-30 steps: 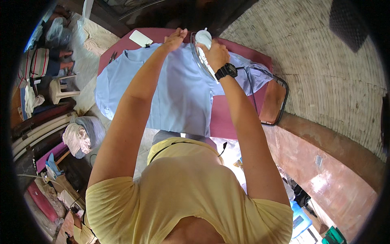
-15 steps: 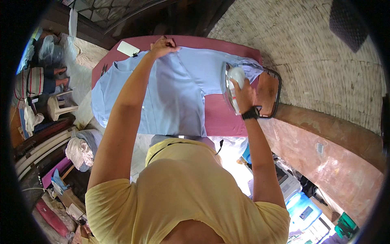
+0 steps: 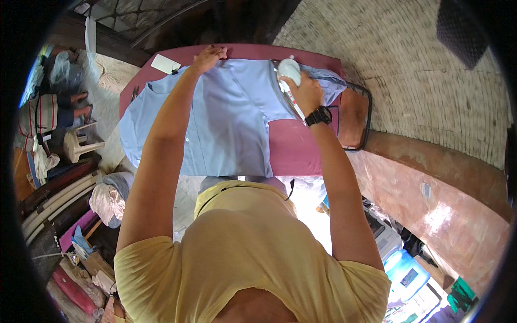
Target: The person irons a light blue shirt on an ironing board, using an iron to press the front panels, collar, and sleeves. The person periodically repositions the shirt to reach different sections.
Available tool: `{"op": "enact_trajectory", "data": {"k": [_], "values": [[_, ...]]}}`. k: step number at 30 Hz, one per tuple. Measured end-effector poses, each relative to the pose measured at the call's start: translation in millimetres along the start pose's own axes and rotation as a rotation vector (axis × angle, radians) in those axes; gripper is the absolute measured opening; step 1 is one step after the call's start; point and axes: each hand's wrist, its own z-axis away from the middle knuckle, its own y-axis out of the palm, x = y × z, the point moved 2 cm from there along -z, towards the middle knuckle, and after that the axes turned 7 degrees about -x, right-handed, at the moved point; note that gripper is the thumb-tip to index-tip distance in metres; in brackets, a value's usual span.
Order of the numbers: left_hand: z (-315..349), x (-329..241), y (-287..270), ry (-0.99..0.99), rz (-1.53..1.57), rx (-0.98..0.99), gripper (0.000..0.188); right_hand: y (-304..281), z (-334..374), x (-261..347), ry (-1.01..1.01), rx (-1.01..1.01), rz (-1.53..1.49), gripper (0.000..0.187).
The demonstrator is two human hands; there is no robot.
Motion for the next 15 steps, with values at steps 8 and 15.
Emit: {"op": "enact_trajectory", "data": {"k": [8,15], "values": [[-10,22,3,0.080,0.051,0.056,0.046,29,-41,63,-0.112,0.084,-0.062,0.065],[11,10,-2,0.448,-0.564,-0.275,0.041,43,-52,76,-0.136,0.104,-0.107,0.062]]}}
